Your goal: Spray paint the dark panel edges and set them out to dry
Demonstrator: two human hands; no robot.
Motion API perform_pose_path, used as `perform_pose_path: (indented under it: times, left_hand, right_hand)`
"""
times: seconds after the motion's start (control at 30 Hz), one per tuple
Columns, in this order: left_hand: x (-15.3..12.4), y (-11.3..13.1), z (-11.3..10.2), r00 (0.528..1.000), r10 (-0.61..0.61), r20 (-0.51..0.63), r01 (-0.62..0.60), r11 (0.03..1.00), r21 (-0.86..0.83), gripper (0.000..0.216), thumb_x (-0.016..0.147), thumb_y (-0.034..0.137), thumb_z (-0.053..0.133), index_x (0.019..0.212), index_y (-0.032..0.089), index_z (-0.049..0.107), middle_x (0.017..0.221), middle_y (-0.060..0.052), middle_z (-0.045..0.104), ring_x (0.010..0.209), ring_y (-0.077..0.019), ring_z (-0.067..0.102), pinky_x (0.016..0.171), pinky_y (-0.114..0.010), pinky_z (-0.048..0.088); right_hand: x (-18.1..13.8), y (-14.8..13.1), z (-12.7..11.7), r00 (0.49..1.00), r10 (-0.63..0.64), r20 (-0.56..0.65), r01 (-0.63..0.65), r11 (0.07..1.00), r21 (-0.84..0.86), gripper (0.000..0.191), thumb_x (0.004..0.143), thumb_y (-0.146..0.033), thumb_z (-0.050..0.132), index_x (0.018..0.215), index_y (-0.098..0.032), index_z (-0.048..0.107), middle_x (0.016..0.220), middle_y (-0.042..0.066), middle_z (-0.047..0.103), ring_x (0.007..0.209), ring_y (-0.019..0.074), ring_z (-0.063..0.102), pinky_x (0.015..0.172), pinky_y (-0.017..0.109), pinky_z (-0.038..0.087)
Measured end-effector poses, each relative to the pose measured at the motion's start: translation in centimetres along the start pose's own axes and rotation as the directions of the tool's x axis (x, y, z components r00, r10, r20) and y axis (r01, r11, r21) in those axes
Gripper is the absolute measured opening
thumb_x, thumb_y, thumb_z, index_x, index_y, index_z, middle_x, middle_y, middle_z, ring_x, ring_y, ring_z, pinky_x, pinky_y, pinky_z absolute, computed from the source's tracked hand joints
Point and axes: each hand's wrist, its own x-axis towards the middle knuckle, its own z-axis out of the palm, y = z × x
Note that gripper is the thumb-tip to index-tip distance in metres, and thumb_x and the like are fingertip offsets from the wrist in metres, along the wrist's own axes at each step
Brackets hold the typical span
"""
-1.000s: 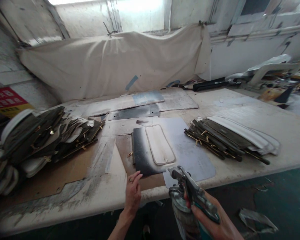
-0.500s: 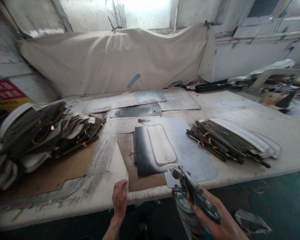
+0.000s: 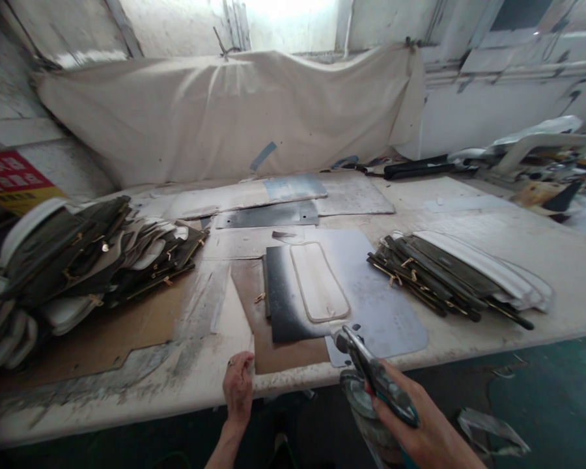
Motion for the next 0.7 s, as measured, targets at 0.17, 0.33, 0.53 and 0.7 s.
perform_pose_path:
  times: [0.17, 0.33, 0.53, 0.7]
  left_hand:
    - [0.1, -0.2, 0.1, 1.000, 0.001, 0.005, -0.001, 1.000, 0.013, 0.025, 0.079, 0.014, 0.037, 0.076, 0.020, 0.061, 0.074, -0.002, 0.063, 0.074, -0.0152, 0.059, 0.070, -0.029, 0.049]
    - [0.5, 0.1, 0.4, 1.000, 0.016, 0.007, -0.016, 1.000, 0.015, 0.024, 0.080, 0.017, 0.037, 0.078, 0.020, 0.061, 0.074, -0.003, 0.064, 0.074, -0.0155, 0.059, 0.070, -0.030, 0.049]
    - [0.7, 0.2, 0.8, 0.999, 0.052, 0.001, -0.052, 0.997, 0.051, 0.024, 0.081, 0.017, 0.038, 0.078, 0.020, 0.061, 0.076, -0.003, 0.065, 0.075, -0.0158, 0.060, 0.070, -0.030, 0.049]
    - [0.7, -0.2, 1.1, 0.996, 0.088, -0.003, -0.088, 0.992, 0.088, 0.025, 0.079, 0.014, 0.038, 0.082, 0.021, 0.061, 0.079, -0.002, 0.065, 0.077, -0.0150, 0.060, 0.071, -0.028, 0.050]
  right_hand:
    - [-0.3, 0.5, -0.2, 0.999, 0.040, -0.020, -0.039, 0.998, 0.056, 0.036, 0.064, -0.041, 0.068, 0.091, -0.018, 0.069, 0.092, 0.008, 0.071, 0.089, 0.0270, 0.063, 0.083, 0.032, 0.050]
    - [-0.1, 0.3, -1.5, 0.999, 0.035, -0.035, -0.032, 0.995, 0.091, 0.033, 0.070, -0.043, 0.064, 0.090, -0.018, 0.069, 0.088, 0.007, 0.071, 0.084, 0.0245, 0.064, 0.080, 0.030, 0.050]
    - [1.0, -0.2, -2.9, 0.995, 0.053, -0.081, -0.042, 0.991, 0.128, 0.031, 0.068, -0.043, 0.065, 0.086, -0.018, 0.069, 0.084, 0.006, 0.070, 0.082, 0.0230, 0.064, 0.076, 0.026, 0.050]
    - [1.8, -0.6, -3.0, 0.983, 0.079, -0.166, -0.043, 0.976, 0.213, 0.028, 0.070, -0.043, 0.063, 0.082, -0.018, 0.068, 0.081, 0.006, 0.070, 0.079, 0.0235, 0.063, 0.074, 0.028, 0.049]
